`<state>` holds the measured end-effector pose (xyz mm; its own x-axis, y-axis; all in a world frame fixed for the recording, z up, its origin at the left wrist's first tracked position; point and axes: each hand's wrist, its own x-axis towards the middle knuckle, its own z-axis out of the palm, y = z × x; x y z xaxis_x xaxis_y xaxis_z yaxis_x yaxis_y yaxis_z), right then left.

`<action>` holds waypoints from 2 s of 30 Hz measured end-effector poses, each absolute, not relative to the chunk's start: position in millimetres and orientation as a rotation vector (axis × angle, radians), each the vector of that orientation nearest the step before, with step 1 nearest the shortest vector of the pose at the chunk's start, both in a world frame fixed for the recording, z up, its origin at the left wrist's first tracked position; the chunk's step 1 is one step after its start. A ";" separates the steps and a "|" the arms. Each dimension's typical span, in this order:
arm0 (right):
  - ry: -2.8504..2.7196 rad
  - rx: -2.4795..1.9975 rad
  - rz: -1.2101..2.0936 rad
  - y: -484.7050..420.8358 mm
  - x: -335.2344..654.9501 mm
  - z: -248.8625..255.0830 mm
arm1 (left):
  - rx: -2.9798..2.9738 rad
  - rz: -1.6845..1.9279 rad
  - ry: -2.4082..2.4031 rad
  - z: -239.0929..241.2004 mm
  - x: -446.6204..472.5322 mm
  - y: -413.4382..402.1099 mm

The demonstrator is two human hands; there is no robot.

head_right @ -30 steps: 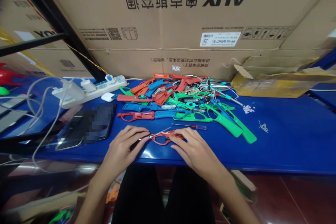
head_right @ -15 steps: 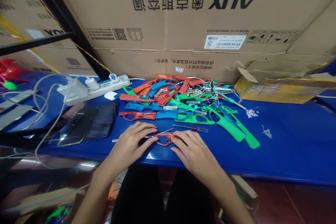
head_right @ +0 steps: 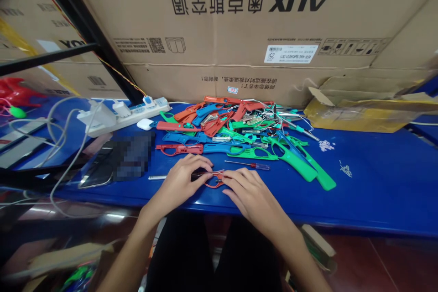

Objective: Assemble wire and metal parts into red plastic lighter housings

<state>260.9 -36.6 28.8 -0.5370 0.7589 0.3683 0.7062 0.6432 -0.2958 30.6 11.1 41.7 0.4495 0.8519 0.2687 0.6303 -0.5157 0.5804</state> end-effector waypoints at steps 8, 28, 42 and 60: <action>-2.394 -1.144 0.148 -37.2 259.9 33.6 | 2.262 0.782 1.274 39.3 32.2 11.4; -2.427 -1.133 0.168 -33.9 259.9 31.8 | 2.402 0.736 1.435 41.8 34.9 0.4; -2.432 -1.178 0.207 -35.6 260.4 29.5 | 2.288 0.717 1.506 43.6 46.3 10.9; -2.479 -1.121 0.042 -37.4 260.1 33.7 | 2.318 0.819 1.351 37.8 -5.7 -1.1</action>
